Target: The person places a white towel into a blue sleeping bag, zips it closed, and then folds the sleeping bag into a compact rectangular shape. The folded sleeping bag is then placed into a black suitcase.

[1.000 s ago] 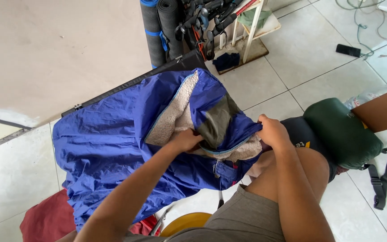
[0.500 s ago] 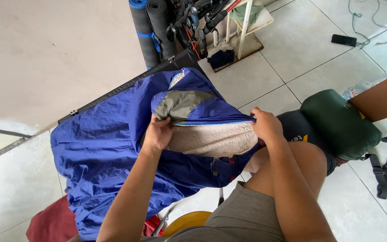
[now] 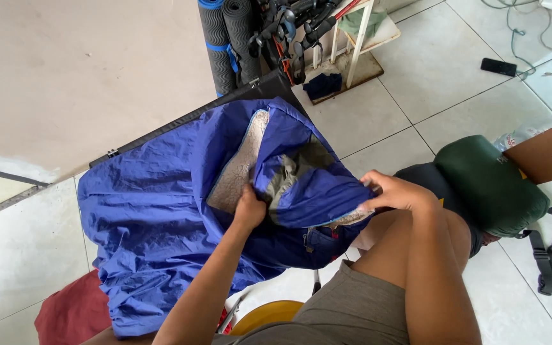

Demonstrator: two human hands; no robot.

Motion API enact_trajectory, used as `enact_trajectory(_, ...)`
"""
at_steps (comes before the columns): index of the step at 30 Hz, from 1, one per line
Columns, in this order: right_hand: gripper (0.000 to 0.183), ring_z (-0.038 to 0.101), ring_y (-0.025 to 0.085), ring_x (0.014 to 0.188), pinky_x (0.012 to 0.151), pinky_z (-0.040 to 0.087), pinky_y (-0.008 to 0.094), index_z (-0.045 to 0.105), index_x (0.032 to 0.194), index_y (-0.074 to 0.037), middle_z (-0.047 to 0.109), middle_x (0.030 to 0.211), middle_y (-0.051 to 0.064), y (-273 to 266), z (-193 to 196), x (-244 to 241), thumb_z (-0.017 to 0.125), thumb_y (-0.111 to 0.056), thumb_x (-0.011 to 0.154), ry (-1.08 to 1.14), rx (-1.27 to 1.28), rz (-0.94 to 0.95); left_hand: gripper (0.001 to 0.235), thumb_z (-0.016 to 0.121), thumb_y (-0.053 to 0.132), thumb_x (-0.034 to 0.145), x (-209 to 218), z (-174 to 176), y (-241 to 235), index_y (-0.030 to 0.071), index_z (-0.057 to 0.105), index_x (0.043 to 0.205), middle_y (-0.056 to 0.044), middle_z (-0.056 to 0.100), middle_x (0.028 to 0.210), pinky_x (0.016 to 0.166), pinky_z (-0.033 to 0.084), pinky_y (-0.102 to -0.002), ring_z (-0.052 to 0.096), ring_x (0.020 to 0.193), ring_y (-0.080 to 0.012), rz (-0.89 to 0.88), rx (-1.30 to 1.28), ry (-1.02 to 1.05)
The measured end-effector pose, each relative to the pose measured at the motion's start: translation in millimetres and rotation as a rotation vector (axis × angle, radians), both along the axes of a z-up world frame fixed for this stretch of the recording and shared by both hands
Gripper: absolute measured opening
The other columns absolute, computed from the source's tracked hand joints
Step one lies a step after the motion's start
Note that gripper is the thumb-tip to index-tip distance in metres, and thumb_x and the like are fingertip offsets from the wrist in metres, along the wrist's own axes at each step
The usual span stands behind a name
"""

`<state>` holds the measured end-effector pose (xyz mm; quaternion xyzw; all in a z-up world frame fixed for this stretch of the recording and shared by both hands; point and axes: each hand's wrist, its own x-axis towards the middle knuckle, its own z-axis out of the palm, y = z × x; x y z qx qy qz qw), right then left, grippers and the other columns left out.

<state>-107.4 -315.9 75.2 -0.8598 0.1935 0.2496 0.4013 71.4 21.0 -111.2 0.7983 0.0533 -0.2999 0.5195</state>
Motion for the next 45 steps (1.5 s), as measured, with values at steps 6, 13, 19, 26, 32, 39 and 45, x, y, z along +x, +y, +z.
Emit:
enact_trajectory(6, 0.091, 0.061, 0.047, 0.131, 0.108, 0.048, 0.055, 0.049, 0.148, -0.005, 0.068, 0.13, 0.032, 17, -38, 34, 0.065, -0.07, 0.087, -0.027, -0.018, -0.177, 0.057, 0.055, 0.027, 0.091, -21, 97, -33, 0.006, 0.054, 0.145, -0.023, 0.06, 0.141, 0.114, 0.05, -0.05, 0.061, 0.131, -0.0447, 0.087, -0.009, 0.053)
enact_trajectory(13, 0.044, 0.075, 0.041, 0.104, 0.085, 0.058, 0.05, 0.066, 0.108, -0.009, 0.077, 0.103, 0.02, 10, -110, 47, 0.073, -0.049, 0.09, -0.188, -0.398, -0.066, 0.044, 0.065, 0.023, 0.094, 40, -9, 1, 0.019, 0.05, 0.135, -0.014, 0.071, 0.121, 0.091, 0.061, -0.048, 0.073, 0.109, -0.034, 0.051, 0.462, -0.442)
enact_trajectory(19, 0.096, 0.044, 0.045, 0.143, 0.112, 0.038, 0.061, 0.029, 0.163, -0.035, 0.034, 0.16, 0.015, 47, -72, 48, 0.079, -0.038, 0.08, -0.391, -0.569, 0.151, 0.055, 0.052, 0.01, 0.096, -33, 108, -38, 0.021, 0.048, 0.149, -0.009, 0.046, 0.143, 0.102, 0.045, -0.052, 0.055, 0.122, -0.0341, -0.147, 0.66, -1.072)
enact_trajectory(26, 0.06, -0.002, 0.049, 0.159, 0.116, 0.012, 0.081, 0.034, 0.164, -0.03, 0.002, 0.178, 0.008, 116, -106, 60, 0.042, -0.051, 0.108, -0.335, -0.492, 0.479, 0.088, 0.071, 0.067, 0.082, -29, 24, -26, 0.039, 0.04, 0.16, -0.01, 0.034, 0.167, 0.118, 0.022, -0.074, 0.029, 0.156, -0.0362, -0.652, 0.786, -1.054)
enact_trajectory(32, 0.069, 0.01, 0.05, 0.158, 0.11, 0.026, 0.081, 0.023, 0.167, -0.033, 0.004, 0.177, 0.011, 114, -75, 65, 0.041, -0.059, 0.106, -0.124, -0.555, 0.571, 0.104, 0.062, 0.08, 0.083, -15, 32, -22, 0.041, 0.019, 0.169, -0.009, 0.015, 0.176, 0.12, 0.02, -0.073, 0.014, 0.16, -0.0367, -0.839, 0.839, -0.931)
enact_trajectory(39, 0.042, 0.068, 0.033, 0.106, 0.076, 0.058, 0.053, 0.067, 0.133, -0.031, 0.061, 0.115, 0.003, 61, -145, 74, 0.065, -0.044, 0.093, -0.64, -0.721, 0.096, 0.063, 0.08, 0.054, 0.079, 26, 84, -11, 0.049, 0.056, 0.137, 0.008, 0.05, 0.139, 0.101, 0.041, -0.057, 0.045, 0.13, -0.0294, -0.705, 0.575, -0.854)
enact_trajectory(45, 0.066, 0.074, 0.042, 0.103, 0.073, 0.063, 0.049, 0.047, 0.148, -0.006, 0.059, 0.13, 0.027, 27, -129, 79, 0.062, -0.046, 0.099, -0.153, -0.4, -0.101, 0.065, 0.079, 0.049, 0.075, 128, -3, 33, 0.026, 0.055, 0.131, -0.008, 0.055, 0.116, 0.08, 0.053, -0.05, 0.063, 0.1, -0.0333, -0.459, 1.146, -0.893)
